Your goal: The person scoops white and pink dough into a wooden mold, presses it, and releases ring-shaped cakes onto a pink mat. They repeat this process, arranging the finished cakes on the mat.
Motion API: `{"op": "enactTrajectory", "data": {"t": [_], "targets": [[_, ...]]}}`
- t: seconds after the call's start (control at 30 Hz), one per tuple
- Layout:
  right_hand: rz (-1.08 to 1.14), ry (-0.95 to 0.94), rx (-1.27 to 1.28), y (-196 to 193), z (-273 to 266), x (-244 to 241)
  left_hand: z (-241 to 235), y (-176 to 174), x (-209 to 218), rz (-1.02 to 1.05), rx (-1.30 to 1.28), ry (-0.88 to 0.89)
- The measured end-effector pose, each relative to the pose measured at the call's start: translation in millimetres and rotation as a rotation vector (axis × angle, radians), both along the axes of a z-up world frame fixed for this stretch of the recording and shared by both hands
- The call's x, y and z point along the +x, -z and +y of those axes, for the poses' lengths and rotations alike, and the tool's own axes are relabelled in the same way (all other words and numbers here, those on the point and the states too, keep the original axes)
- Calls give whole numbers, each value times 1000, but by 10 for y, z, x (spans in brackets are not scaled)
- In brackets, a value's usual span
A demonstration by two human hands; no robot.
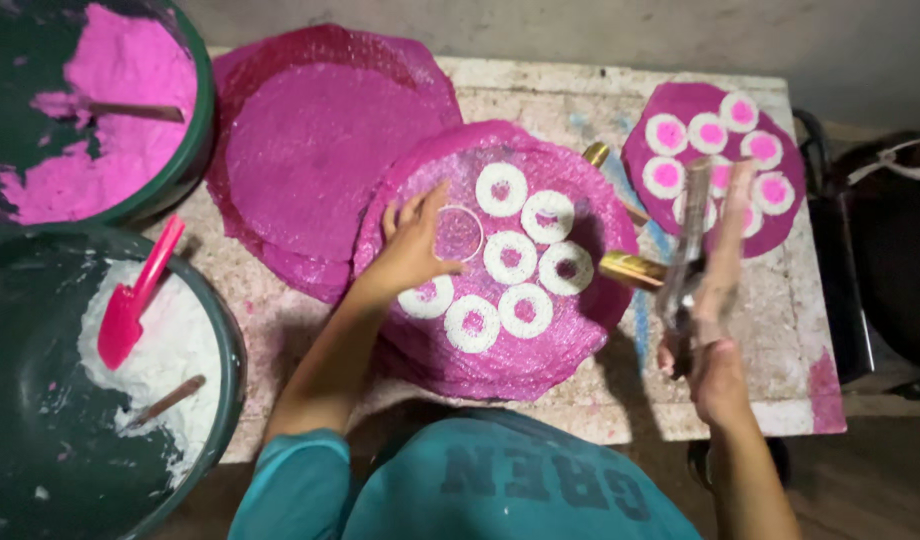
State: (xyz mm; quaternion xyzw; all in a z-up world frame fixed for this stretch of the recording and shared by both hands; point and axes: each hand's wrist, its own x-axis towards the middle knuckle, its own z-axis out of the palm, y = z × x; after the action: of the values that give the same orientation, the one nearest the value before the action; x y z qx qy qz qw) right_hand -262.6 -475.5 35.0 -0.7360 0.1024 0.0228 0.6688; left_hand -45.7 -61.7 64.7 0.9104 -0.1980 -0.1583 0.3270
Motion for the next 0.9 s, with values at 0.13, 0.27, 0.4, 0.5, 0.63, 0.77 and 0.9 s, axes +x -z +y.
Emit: {"op": "enactTrajectory", "data": {"t": [0.13,0.27,0.4,0.5,0.63,0.77,0.9], "targets": [[13,-241,-143,-549,530,227,-266,-593,-548,-390,-136,219],[-682,-648,-765,-1322,980,206,-356,-1164,-1267,120,-86,386],[-1088,-781,-876,-1905,1271,626,-531,-1410,-1600,63,-578,672],[-1163,-1217,-790,-2079,1411,857,-152,-1394,-1778,234,-451,578],[-543,-1605,-423,-2199,1517,632,290,-1254,-1839,308,-467,457],[-259,-1684,-37,-2197,1738,401,579,-1181,-1963,343,-586,292],[-195,-1752,61,-2180,2007,402,917,-1115,-2196,361,-758,152]]}}
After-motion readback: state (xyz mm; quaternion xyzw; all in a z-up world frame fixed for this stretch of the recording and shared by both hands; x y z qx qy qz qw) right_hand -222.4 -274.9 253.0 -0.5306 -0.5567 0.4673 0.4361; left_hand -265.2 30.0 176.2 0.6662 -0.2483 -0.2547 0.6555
